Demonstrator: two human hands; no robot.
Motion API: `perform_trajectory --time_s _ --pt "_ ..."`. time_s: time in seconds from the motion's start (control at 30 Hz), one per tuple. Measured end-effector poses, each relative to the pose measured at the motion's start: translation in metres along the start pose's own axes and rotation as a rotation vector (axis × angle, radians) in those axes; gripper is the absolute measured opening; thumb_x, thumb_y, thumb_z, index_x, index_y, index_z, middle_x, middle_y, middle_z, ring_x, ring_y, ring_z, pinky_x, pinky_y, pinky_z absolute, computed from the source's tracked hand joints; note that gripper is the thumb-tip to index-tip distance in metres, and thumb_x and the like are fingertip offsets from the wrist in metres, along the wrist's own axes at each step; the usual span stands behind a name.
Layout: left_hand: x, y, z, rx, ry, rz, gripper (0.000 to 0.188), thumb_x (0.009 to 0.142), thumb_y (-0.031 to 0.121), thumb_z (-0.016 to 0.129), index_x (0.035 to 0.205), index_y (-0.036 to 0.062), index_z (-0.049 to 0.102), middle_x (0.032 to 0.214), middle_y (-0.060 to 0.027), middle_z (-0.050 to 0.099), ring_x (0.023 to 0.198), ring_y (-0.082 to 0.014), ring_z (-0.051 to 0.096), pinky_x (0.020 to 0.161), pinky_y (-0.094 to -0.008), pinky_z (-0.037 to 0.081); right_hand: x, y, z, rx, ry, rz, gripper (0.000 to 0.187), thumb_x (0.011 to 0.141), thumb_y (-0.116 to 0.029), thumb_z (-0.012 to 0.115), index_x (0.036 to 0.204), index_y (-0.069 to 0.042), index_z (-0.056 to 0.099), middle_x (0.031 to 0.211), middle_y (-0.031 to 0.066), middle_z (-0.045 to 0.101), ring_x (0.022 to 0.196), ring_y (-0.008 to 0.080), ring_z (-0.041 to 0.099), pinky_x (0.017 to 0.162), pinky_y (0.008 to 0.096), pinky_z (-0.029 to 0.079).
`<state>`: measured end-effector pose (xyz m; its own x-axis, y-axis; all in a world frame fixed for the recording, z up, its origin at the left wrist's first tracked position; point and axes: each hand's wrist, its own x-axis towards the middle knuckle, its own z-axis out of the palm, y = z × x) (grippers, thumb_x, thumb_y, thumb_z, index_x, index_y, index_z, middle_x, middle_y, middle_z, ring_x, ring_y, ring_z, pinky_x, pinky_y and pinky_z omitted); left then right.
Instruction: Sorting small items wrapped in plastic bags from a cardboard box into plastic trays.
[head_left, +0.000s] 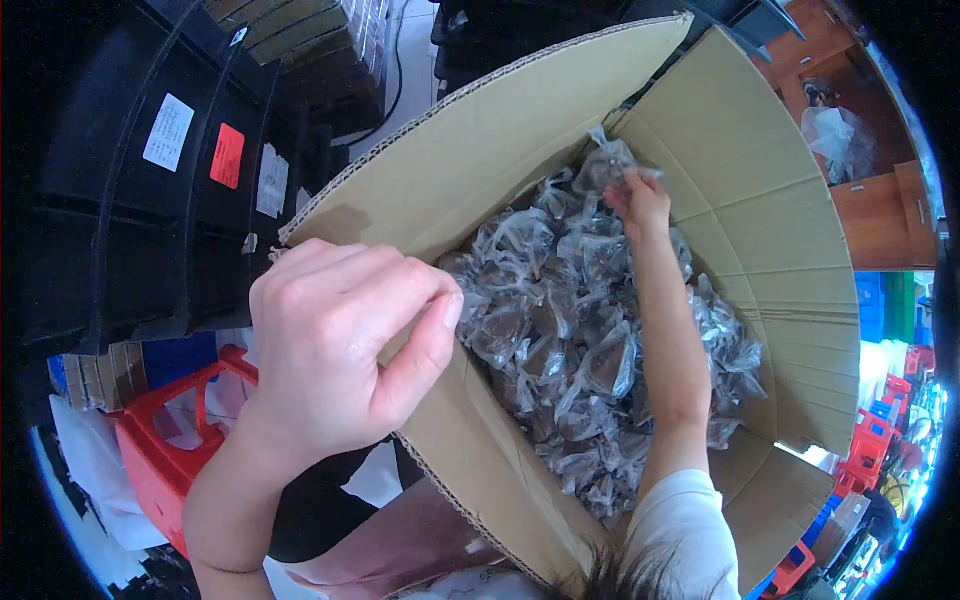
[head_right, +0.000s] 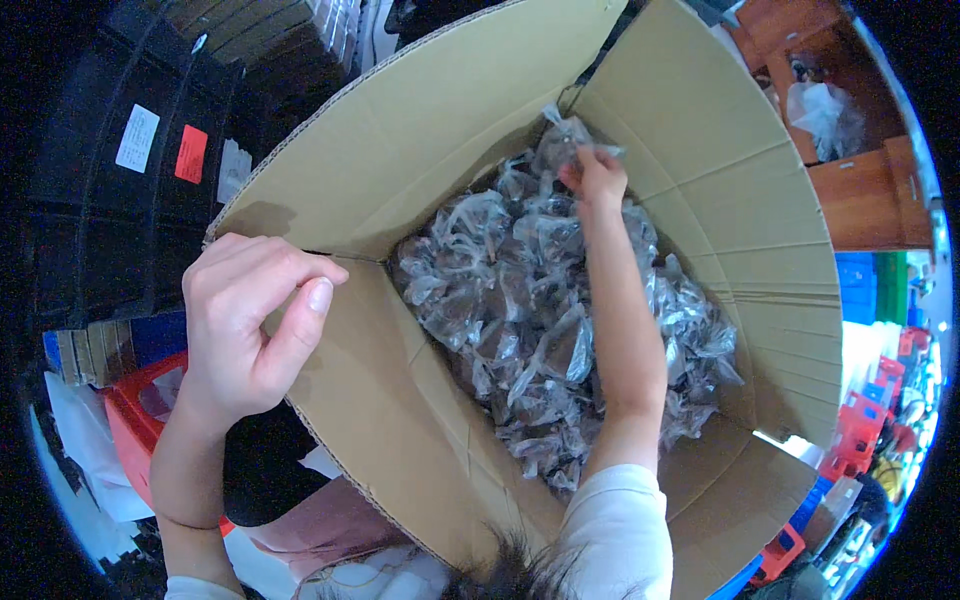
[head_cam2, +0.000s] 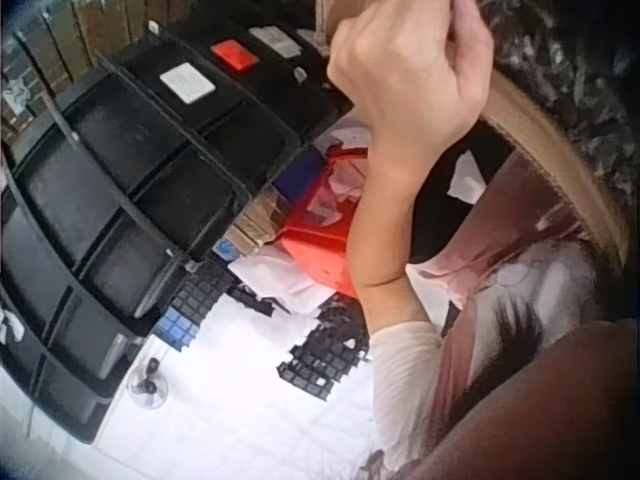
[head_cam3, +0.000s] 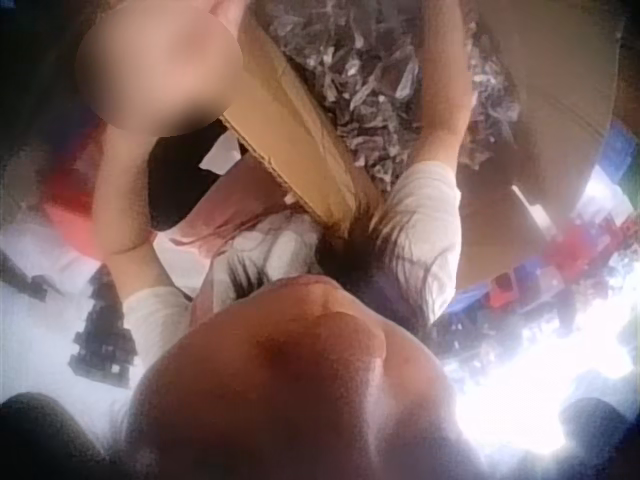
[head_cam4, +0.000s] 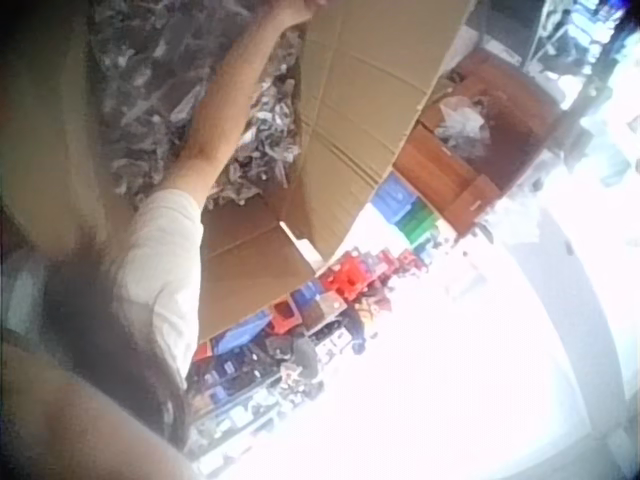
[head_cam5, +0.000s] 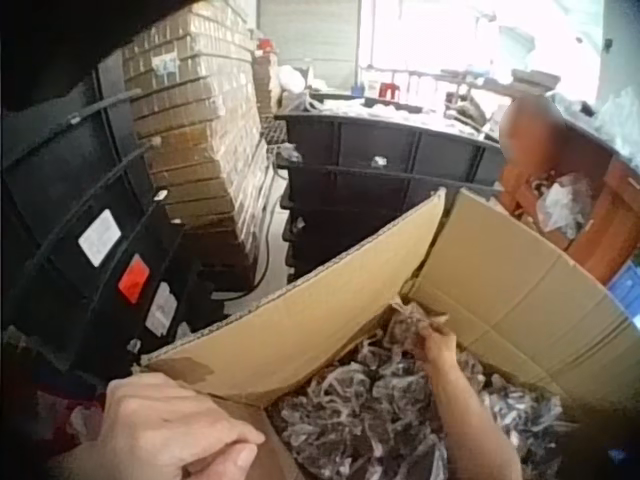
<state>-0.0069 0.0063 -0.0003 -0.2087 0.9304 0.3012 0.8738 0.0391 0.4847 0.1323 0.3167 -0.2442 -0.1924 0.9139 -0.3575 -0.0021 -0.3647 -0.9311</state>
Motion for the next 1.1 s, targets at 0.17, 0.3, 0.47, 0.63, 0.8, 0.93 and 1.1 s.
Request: perform_trajectory --time_s 0.17,0.3,0.47,0.63,0.8,0.93,1.1 --pt "0.007 0.007 0.002 -0.018 0.011 0.024 0.013 0.078 0.013 0.056 0.073 0.0025 0.063 0.061 -0.0098 0.058 0.055 -0.0253 0.056 0.054 -0.0341 0.037 0.024 0.057 0.011 0.896 0.196 0.12 0.018 0.087 0.004 0.045 0.104 0.003 0.05 0.101 0.0149 0.055 0.09 0.0299 0.059 0.079 0.0442 0.058" --pt "0.006 0.004 0.002 0.029 0.043 0.029 0.006 0.073 0.01 0.062 0.068 0.0061 0.062 0.059 -0.0062 0.057 0.052 -0.0233 0.055 0.05 -0.0332 0.036 -0.019 0.06 0.053 0.501 -0.114 0.369 0.023 0.089 -0.002 0.047 0.109 0.009 0.048 0.109 0.0215 0.055 0.091 0.0355 0.061 0.075 0.0405 0.058" --pt "0.003 0.005 0.0 0.022 0.023 0.031 0.006 0.073 0.01 0.062 0.069 0.0056 0.062 0.059 -0.0065 0.057 0.052 -0.0237 0.055 0.05 -0.0331 0.036 -0.024 0.031 0.024 -0.798 0.142 -0.485 0.036 0.082 -0.019 0.06 0.111 0.001 0.054 0.116 0.0239 0.054 0.091 0.0409 0.061 0.073 0.0466 0.052" --pt "0.007 0.01 -0.001 0.021 0.018 0.017 0.008 0.074 0.011 0.061 0.07 0.0048 0.063 0.059 -0.0071 0.058 0.053 -0.0239 0.056 0.051 -0.0332 0.036 -0.027 0.047 0.037 -1.577 0.0 -0.638 0.062 0.073 -0.037 0.072 0.121 -0.009 0.046 0.115 0.0186 0.054 0.115 0.0359 0.046 0.091 0.0515 0.038" --pt "0.007 0.017 -0.002 0.037 0.014 -0.004 0.009 0.075 0.011 0.06 0.072 0.0038 0.064 0.062 -0.0082 0.06 0.055 -0.0236 0.057 0.053 -0.0331 0.037 0.025 0.052 0.038 -1.244 0.06 -0.45 0.052 0.075 -0.028 0.069 0.118 -0.007 0.048 0.103 0.0223 0.062 0.105 0.0389 0.056 0.086 0.0469 0.046" --pt "0.006 0.013 0.003 0.023 0.008 -0.015 0.01 0.076 0.011 0.059 0.072 0.0033 0.064 0.063 -0.0086 0.061 0.056 -0.0236 0.058 0.053 -0.0327 0.037 0.044 0.048 0.02 -1.098 -0.044 -0.374 0.046 0.078 -0.03 0.066 0.116 -0.006 0.054 0.107 0.0204 0.062 0.104 0.0363 0.057 0.088 0.0437 0.046" --pt "0.009 0.015 0.005 0.019 0.015 0.003 0.01 0.077 0.011 0.059 0.073 0.003 0.064 0.064 -0.0087 0.061 0.056 -0.0238 0.058 0.053 -0.0326 0.037 0.086 0.034 0.015 -1.317 -0.126 -0.166 0.049 0.082 -0.04 0.063 0.121 -0.012 0.055 0.113 0.018 0.06 0.108 0.0362 0.056 0.092 0.045 0.044"
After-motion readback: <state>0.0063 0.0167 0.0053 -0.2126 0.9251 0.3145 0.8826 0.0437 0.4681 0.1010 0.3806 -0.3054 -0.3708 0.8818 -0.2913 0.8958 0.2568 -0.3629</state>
